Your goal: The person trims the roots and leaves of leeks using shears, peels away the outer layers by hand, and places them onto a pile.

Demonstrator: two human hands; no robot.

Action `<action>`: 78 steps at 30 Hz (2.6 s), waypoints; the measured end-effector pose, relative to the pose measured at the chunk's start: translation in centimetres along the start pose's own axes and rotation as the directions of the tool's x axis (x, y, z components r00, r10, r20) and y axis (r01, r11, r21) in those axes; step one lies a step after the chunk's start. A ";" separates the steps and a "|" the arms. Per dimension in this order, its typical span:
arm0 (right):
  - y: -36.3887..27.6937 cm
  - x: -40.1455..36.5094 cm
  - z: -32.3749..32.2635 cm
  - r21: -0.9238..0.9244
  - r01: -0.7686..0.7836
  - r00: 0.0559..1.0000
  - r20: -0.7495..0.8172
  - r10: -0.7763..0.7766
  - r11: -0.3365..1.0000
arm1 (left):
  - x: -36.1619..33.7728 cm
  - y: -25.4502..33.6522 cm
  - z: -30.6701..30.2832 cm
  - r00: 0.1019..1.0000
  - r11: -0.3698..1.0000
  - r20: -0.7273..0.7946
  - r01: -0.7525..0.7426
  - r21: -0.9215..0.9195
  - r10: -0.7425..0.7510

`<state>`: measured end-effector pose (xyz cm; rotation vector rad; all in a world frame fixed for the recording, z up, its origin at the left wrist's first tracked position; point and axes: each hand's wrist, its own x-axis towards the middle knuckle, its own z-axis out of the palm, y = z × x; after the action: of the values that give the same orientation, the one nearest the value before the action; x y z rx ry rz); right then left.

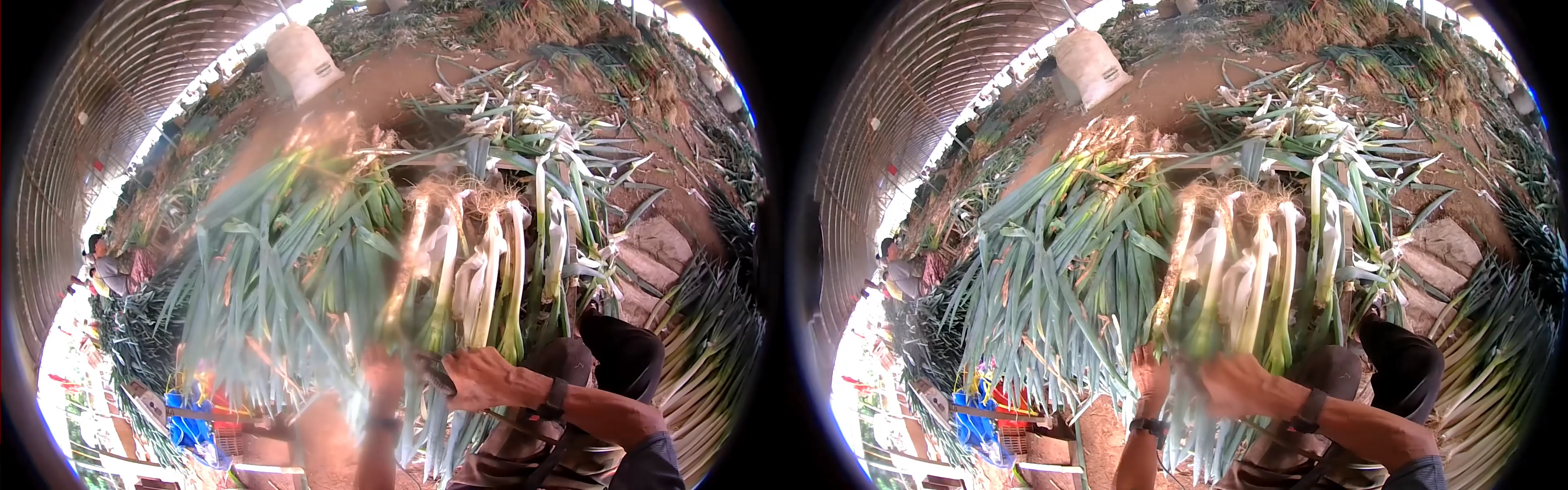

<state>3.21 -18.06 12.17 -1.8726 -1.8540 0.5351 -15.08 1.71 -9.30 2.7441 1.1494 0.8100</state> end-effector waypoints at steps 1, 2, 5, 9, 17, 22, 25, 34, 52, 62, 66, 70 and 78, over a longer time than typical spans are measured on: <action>0.9 0.6 1.1 -0.029 -0.013 1.000 0.018 0.013 0.999 | 0.1 0.3 0.0 0.998 0.998 0.041 0.056 0.006 -0.056; 1.6 0.6 1.9 -0.038 -0.018 1.000 0.016 0.019 0.999 | 0.1 0.5 -0.1 0.990 0.994 0.082 0.112 0.013 -0.112; 1.6 0.8 1.3 -0.031 -0.026 1.000 -0.002 0.026 0.999 | 1.0 1.7 -1.4 0.976 0.982 0.106 0.185 0.035 -0.188; 1.2 0.7 0.4 -0.009 -0.027 1.000 0.002 0.027 1.000 | 1.4 0.6 -0.1 0.966 0.974 0.136 0.206 0.097 -0.218; 2.2 -0.6 2.8 -0.089 0.026 1.000 0.004 -0.026 0.996 | 4.0 0.5 -0.8 0.890 0.926 0.290 0.377 -0.034 -0.352; 0.7 -0.3 2.3 0.021 -0.005 0.995 0.098 0.003 1.000 | 3.7 1.4 -0.4 0.861 0.874 0.265 0.473 -0.107 -0.434; 1.1 -0.3 3.7 -0.027 -0.003 1.000 -0.028 0.002 1.000 | 3.6 0.5 0.2 0.822 0.860 0.342 0.505 -0.070 -0.455; 0.0 -0.9 0.2 0.076 -0.091 0.990 0.113 0.082 0.993 | 3.9 -1.5 0.9 0.818 0.902 0.400 0.427 0.057 -0.413; -0.5 -1.0 -1.5 0.124 -0.167 0.985 0.071 0.159 0.978 | 6.7 4.5 -5.0 0.782 0.927 0.527 0.375 0.031 -0.334; 4.1 1.8 -0.5 0.057 -0.113 0.990 -0.084 0.117 0.992 | 6.3 3.7 -4.9 0.828 0.932 0.499 0.348 -0.099 -0.256; 4.4 3.0 -1.4 0.050 -0.137 0.987 -0.075 0.140 0.989 | 7.0 3.6 -5.5 0.784 0.900 0.555 0.415 -0.137 -0.277; 6.3 4.8 -0.6 0.117 -0.163 0.985 -0.038 0.168 0.980 | 7.6 2.6 -5.5 0.687 0.854 0.673 0.496 -0.158 -0.274; 10.9 8.4 1.9 0.104 -0.143 0.972 -0.175 0.159 0.984 | 5.9 -1.4 -2.6 0.755 0.786 0.643 0.475 -0.397 -0.131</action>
<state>11.33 -9.57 4.80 -1.9428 -1.5538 0.4710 -13.76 6.34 -4.74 2.0032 0.9995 0.1534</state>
